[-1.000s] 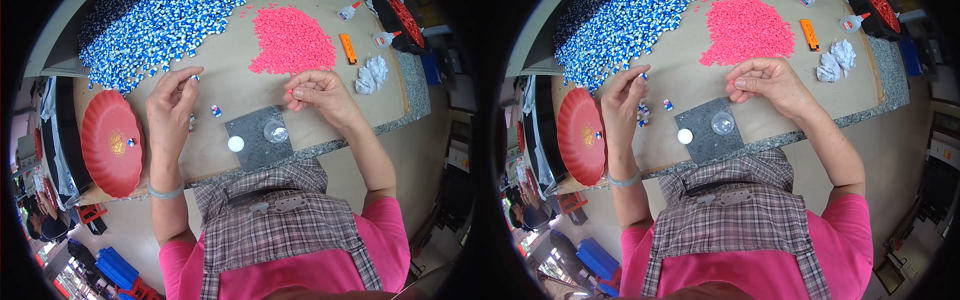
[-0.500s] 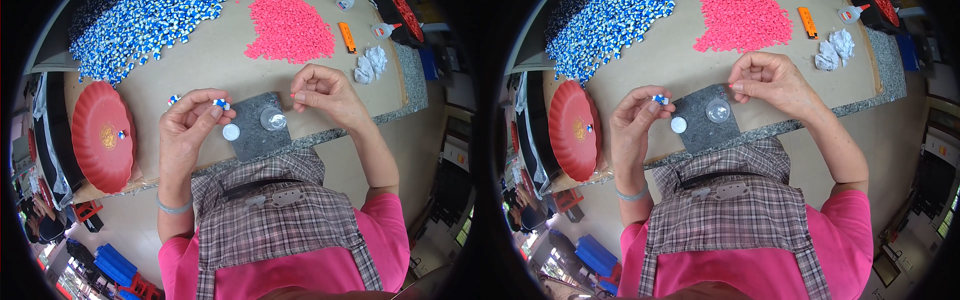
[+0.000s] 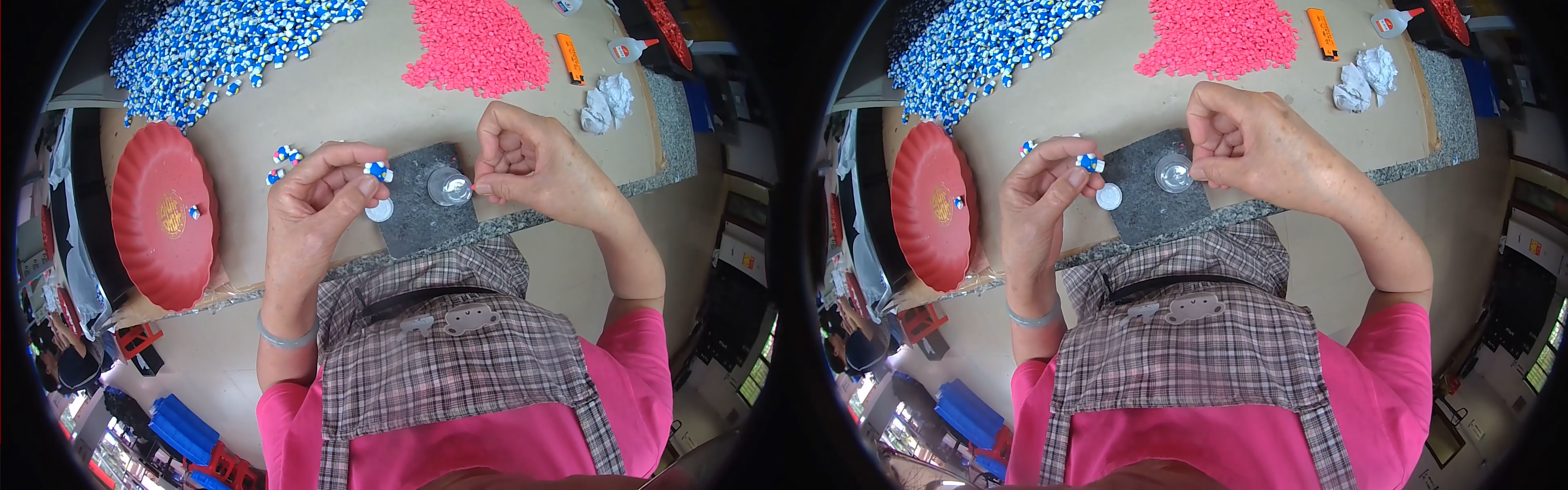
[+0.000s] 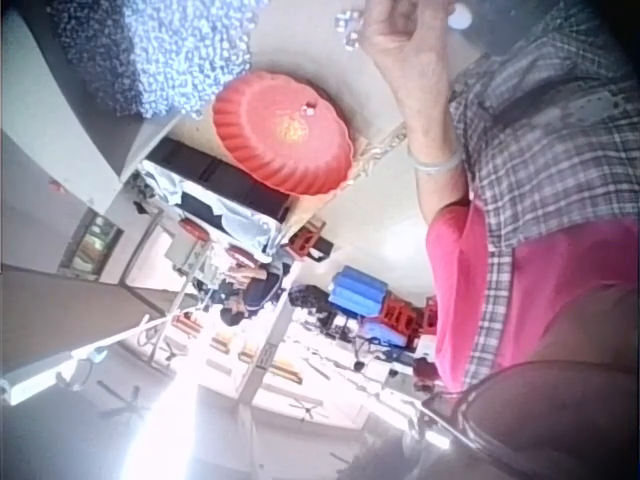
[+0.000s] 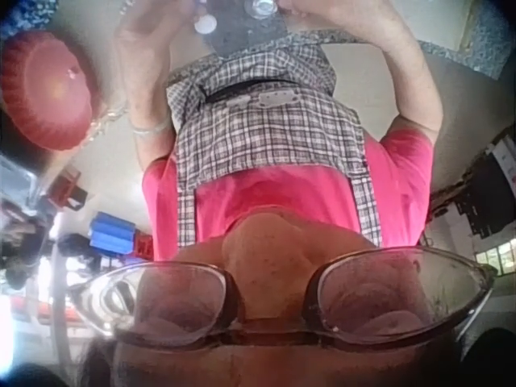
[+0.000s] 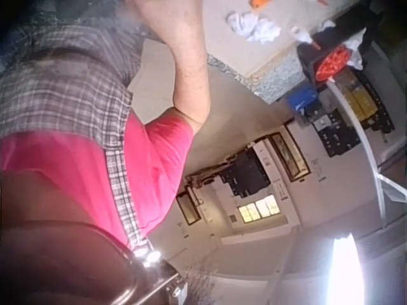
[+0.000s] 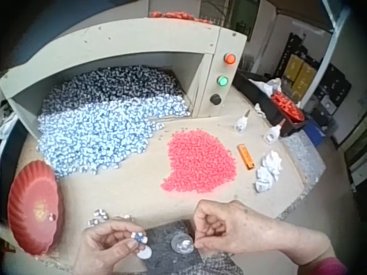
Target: The person assembles figurines by picking up figurine bodies, applying glue to small components, and attaching the components to the bodies by hand.
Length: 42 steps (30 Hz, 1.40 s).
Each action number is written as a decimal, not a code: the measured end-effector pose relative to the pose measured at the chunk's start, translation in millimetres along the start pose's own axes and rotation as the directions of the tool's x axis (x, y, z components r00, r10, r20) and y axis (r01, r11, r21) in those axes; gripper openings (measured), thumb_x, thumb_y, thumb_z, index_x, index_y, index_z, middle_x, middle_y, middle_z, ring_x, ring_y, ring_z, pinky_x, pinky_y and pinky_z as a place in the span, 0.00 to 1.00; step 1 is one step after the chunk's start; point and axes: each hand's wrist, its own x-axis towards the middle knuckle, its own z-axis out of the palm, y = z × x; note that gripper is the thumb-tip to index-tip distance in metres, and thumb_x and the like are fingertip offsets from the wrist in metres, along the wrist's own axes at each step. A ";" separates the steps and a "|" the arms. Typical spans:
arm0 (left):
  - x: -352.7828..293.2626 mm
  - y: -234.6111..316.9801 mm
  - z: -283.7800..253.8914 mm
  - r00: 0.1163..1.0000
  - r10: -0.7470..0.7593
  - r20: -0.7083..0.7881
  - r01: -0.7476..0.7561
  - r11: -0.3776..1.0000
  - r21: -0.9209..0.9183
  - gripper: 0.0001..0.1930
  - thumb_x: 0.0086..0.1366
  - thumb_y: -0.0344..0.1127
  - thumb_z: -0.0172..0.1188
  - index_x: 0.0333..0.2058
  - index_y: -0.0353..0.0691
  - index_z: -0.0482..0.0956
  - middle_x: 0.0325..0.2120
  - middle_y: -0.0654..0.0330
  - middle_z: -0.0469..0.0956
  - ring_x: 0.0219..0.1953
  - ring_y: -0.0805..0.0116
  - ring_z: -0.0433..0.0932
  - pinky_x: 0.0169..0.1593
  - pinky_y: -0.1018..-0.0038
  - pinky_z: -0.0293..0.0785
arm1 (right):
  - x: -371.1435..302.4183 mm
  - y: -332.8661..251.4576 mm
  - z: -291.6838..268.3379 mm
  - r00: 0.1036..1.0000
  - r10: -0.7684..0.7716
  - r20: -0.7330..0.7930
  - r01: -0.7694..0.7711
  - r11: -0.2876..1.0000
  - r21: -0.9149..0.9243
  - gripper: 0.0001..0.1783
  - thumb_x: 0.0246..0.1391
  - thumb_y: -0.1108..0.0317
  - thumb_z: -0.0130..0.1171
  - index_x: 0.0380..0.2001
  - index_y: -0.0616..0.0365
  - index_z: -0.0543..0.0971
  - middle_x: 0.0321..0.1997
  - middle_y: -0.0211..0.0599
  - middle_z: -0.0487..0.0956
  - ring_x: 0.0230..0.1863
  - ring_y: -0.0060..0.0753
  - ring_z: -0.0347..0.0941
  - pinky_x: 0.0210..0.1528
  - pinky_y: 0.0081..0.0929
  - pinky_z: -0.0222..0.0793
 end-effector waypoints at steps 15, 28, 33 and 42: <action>0.1 -0.3 17.1 0.998 0.055 0.041 -0.052 0.996 -0.077 0.12 0.61 0.17 0.60 0.44 0.29 0.78 0.39 0.59 0.79 0.41 0.75 0.79 0.47 0.80 0.77 | -2.9 -14.0 1.4 0.999 -0.050 0.004 0.048 0.976 0.213 0.16 0.50 0.82 0.64 0.32 0.58 0.66 0.28 0.34 0.78 0.28 0.17 0.75 0.32 0.16 0.73; 5.2 -8.1 38.8 0.952 0.306 0.003 -0.304 0.945 0.119 0.09 0.57 0.17 0.64 0.38 0.31 0.79 0.41 0.55 0.77 0.41 0.71 0.80 0.44 0.78 0.79 | 4.8 -3.2 18.7 0.977 -0.184 -0.105 0.211 0.882 0.422 0.15 0.52 0.82 0.63 0.32 0.57 0.66 0.31 0.36 0.78 0.30 0.19 0.76 0.31 0.17 0.75; 5.2 -6.2 39.3 0.901 0.431 0.050 -0.411 0.811 0.416 0.10 0.52 0.18 0.67 0.34 0.34 0.79 0.36 0.55 0.80 0.35 0.68 0.81 0.37 0.77 0.78 | 5.6 -5.3 19.3 0.978 -0.183 -0.102 0.208 0.902 0.379 0.15 0.52 0.81 0.63 0.32 0.57 0.66 0.31 0.35 0.78 0.30 0.18 0.76 0.31 0.16 0.74; 6.2 0.1 43.0 0.785 0.594 0.173 -0.555 0.552 0.622 0.10 0.52 0.18 0.66 0.33 0.34 0.80 0.35 0.54 0.80 0.35 0.63 0.82 0.35 0.73 0.79 | 3.0 -8.6 24.6 0.966 -0.193 -0.171 0.230 0.945 0.233 0.14 0.52 0.81 0.64 0.32 0.59 0.66 0.29 0.34 0.78 0.29 0.18 0.76 0.30 0.17 0.74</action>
